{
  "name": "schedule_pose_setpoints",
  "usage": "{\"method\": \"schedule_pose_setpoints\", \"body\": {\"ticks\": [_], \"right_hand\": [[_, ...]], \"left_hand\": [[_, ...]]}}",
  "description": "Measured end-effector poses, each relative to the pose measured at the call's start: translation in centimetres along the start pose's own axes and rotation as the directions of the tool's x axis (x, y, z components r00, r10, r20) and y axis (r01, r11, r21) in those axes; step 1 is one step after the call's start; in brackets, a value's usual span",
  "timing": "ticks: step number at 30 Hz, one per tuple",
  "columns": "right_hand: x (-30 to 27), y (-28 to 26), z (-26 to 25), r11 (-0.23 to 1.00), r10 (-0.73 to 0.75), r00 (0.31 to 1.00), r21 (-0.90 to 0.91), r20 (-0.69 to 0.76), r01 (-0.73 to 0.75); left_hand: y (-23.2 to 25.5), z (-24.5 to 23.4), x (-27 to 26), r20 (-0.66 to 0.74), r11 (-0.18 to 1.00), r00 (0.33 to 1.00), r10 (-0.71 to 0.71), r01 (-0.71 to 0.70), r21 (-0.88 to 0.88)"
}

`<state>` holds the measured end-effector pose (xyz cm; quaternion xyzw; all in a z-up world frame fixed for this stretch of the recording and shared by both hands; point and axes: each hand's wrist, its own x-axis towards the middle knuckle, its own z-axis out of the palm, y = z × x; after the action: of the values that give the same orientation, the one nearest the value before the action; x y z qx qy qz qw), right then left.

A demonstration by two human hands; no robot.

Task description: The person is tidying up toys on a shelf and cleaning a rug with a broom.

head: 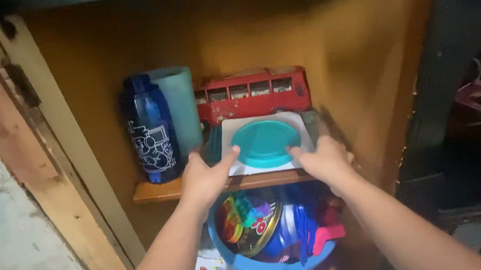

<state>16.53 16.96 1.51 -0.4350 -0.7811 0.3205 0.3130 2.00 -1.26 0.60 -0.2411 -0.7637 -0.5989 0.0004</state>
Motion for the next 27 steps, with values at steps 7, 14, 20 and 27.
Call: {"method": "schedule_pose_setpoints", "body": {"ticks": [7, 14, 20, 27], "right_hand": [[3.9, 2.5, 1.3, 0.896, 0.030, 0.995, 0.444, -0.099, 0.017], [3.2, 3.0, -0.4, 0.855, 0.076, 0.992, 0.505, 0.097, -0.115], [0.1, 3.0, -2.4, 0.974, -0.226, 0.972, 0.036, 0.071, 0.224], [-4.7, -0.1, -6.5, 0.799, -0.233, 0.913, -0.469, 0.336, 0.377]], "left_hand": [[-0.8, 0.6, 1.4, 0.089, 0.987, 0.992, -0.094, 0.081, 0.140], [-1.5, -1.3, 2.2, 0.164, 0.983, 0.973, -0.161, 0.174, -0.066], [-0.8, -1.5, 0.5, 0.137, 0.980, 0.989, -0.049, 0.074, -0.187], [-3.1, 0.1, 0.9, -0.112, 0.954, 0.989, -0.097, 0.124, 0.272]]}}
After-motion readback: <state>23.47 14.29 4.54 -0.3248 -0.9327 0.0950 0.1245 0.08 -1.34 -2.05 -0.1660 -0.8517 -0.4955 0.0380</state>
